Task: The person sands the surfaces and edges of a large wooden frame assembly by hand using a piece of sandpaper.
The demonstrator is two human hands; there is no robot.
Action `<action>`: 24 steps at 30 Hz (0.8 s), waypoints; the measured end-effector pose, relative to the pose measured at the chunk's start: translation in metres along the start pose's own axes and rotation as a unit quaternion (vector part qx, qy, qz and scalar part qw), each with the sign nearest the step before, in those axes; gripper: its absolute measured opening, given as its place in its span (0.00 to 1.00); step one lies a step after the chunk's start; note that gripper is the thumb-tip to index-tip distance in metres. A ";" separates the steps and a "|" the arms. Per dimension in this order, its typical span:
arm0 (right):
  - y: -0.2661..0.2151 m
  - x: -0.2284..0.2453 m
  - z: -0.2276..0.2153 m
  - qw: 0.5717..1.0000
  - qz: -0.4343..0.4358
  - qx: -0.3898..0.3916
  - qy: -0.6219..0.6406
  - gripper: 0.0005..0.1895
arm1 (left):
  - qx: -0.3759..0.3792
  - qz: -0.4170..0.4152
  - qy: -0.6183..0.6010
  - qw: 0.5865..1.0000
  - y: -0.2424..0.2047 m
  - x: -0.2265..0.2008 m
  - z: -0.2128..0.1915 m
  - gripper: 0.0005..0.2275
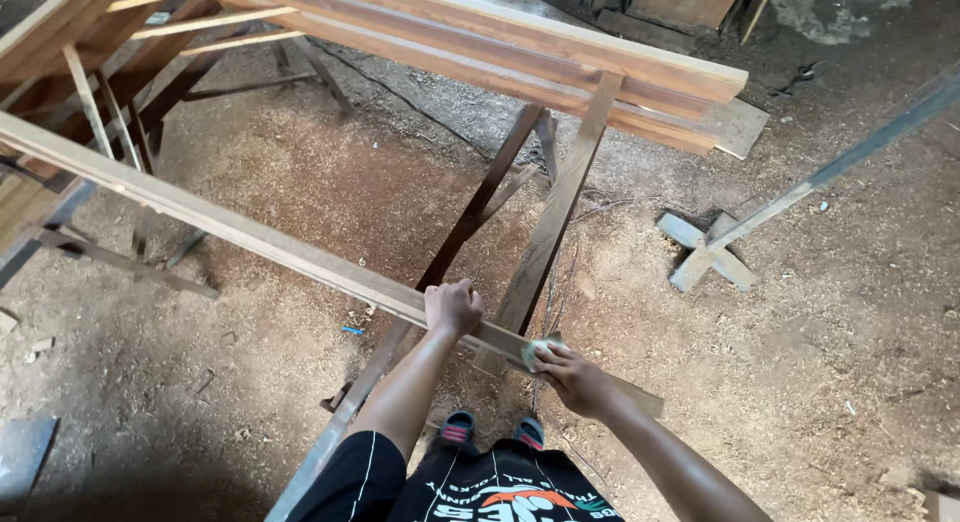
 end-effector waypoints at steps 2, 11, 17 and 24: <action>0.023 0.003 0.016 0.998 0.032 0.049 -0.003 0.20 | -0.008 -0.005 0.001 1.000 0.000 0.002 0.000 0.11; 0.022 0.003 0.011 0.999 -0.001 0.045 0.028 0.19 | -0.064 -0.004 -0.001 0.998 -0.004 0.003 0.000 0.10; -0.023 -0.028 -0.016 0.995 0.052 0.089 0.003 0.22 | -0.041 -0.023 0.001 0.999 -0.003 0.007 0.002 0.10; 0.035 0.013 0.018 0.998 0.051 0.031 -0.014 0.21 | 0.006 -0.025 0.032 0.999 -0.001 0.005 0.004 0.11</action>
Point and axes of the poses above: each hand's wrist, its own y-axis towards the middle knuckle, its own z-axis out of the palm, x = y × z, the point moved 9 cm from there along y, towards the middle knuckle, and after that the axes turned 14 degrees about -x, right-handed, at the moved point
